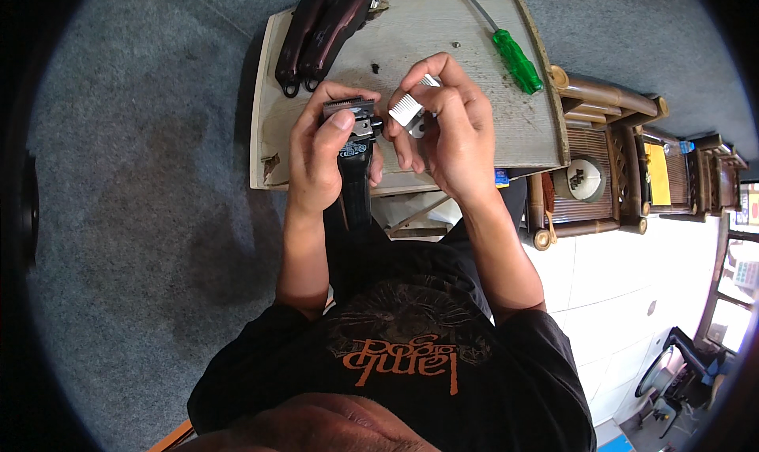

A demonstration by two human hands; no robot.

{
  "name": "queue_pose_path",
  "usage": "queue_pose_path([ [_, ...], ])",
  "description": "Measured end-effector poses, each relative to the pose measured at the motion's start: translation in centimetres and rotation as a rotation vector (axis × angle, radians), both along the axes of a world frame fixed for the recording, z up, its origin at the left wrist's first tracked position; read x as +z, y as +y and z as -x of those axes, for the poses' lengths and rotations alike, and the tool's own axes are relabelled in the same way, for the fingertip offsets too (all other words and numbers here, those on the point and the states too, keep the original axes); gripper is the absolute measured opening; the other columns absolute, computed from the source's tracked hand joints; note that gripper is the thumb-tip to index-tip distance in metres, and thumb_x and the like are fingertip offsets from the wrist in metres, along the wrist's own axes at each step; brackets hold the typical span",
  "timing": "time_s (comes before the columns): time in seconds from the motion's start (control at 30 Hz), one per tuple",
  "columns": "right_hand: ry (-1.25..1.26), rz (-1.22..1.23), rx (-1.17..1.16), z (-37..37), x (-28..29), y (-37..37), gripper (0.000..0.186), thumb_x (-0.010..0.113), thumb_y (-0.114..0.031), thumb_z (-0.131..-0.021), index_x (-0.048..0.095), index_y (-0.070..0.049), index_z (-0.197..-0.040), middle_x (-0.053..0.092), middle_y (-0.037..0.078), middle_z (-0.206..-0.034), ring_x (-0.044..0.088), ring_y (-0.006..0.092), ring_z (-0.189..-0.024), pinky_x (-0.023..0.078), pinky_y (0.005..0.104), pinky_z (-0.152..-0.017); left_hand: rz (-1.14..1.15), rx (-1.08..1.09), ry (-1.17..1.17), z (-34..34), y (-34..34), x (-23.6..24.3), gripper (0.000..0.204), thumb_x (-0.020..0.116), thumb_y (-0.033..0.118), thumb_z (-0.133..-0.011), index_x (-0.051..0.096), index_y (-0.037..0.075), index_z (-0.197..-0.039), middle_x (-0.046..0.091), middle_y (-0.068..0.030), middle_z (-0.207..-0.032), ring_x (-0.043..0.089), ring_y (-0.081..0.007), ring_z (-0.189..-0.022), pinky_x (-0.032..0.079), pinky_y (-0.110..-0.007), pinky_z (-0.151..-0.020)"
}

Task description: The person repairs hair clippers using a screwdriver and hands, first removing screws and the outer casing and then handling the internal blade and motor assembly.

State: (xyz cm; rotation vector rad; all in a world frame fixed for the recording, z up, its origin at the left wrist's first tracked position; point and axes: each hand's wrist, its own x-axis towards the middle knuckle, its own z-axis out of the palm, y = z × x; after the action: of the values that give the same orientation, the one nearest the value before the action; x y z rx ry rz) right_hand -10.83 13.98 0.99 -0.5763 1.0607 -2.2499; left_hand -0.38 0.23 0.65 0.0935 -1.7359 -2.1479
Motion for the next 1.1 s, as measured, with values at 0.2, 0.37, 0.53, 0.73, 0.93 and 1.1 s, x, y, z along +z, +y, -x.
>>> queue_pose_path([
  [0.2, 0.048, -0.078, 0.055, 0.0, 0.3, 0.1, 0.017, 0.051, -0.005, -0.100, 0.061, 0.004, -0.110, 0.064, 0.010, -0.069, 0.048, 0.0076, -0.041, 0.029, 0.0211, -0.034, 0.000, 0.002, 0.017, 0.0, 0.0, -0.1, 0.023, 0.057, 0.019, -0.103, 0.057, -0.001, -0.116, 0.064, -0.0069, -0.078, 0.061, -0.0098, -0.054, 0.049, -0.025, -0.048],
  [0.37, 0.159, -0.292, 0.014, -0.6, 1.4, 0.2, 0.025, 0.070, -0.016, -0.101, 0.067, 0.005, -0.114, 0.067, 0.003, -0.069, 0.051, 0.0033, -0.043, 0.030, 0.0183, -0.036, 0.059, 0.038, 0.009, 0.0, 0.3, 0.2, 0.032, 0.051, 0.026, -0.103, 0.056, -0.004, -0.114, 0.066, -0.0115, -0.078, 0.062, -0.0157, -0.050, 0.049, -0.028, -0.045],
  [0.53, 0.351, -0.319, -0.071, -1.4, 0.9, -0.2, 0.023, 0.076, -0.012, -0.096, 0.069, 0.004, -0.112, 0.071, 0.004, -0.072, 0.053, 0.0029, -0.044, 0.033, 0.0170, -0.038, 0.070, 0.025, 0.019, 0.0, 0.0, 0.0, 0.028, 0.054, 0.023, -0.102, 0.056, -0.003, -0.113, 0.064, -0.0080, -0.076, 0.061, -0.0119, -0.052, 0.049, -0.026, -0.046],
  [0.73, 0.382, -0.350, -0.059, -1.3, 0.9, 0.4, 0.019, 0.075, -0.010, -0.096, 0.070, 0.002, -0.109, 0.074, 0.005, -0.076, 0.057, 0.0011, -0.049, 0.036, 0.0161, -0.040, 0.090, 0.014, 0.070, -0.2, 0.0, -0.1, 0.026, 0.061, 0.021, -0.102, 0.056, -0.003, -0.112, 0.064, -0.0050, -0.075, 0.060, -0.0069, -0.057, 0.047, -0.024, -0.049],
  [0.93, 0.406, -0.341, -0.066, -1.5, 0.8, 1.0, 0.017, 0.075, -0.008, -0.096, 0.069, 0.003, -0.109, 0.075, 0.007, -0.084, 0.054, 0.0003, -0.049, 0.035, 0.0158, -0.040, 0.205, 0.001, 0.148, -0.4, -0.2, -1.0, 0.028, 0.068, 0.020, -0.099, 0.056, -0.002, -0.111, 0.064, -0.0064, -0.073, 0.062, -0.0084, -0.063, 0.050, -0.027, -0.057],
  [1.1, 0.585, -0.238, -0.140, -1.5, -0.9, 1.7, 0.019, 0.077, -0.007, -0.094, 0.068, 0.003, -0.108, 0.074, 0.010, -0.090, 0.058, 0.0029, -0.055, 0.038, 0.0165, -0.045, 0.405, 0.003, 0.287, -0.4, -0.4, -0.7, 0.032, 0.069, 0.023, -0.098, 0.054, -0.001, -0.113, 0.069, -0.0104, -0.082, 0.071, -0.0198, -0.070, 0.055, -0.033, -0.062],
])
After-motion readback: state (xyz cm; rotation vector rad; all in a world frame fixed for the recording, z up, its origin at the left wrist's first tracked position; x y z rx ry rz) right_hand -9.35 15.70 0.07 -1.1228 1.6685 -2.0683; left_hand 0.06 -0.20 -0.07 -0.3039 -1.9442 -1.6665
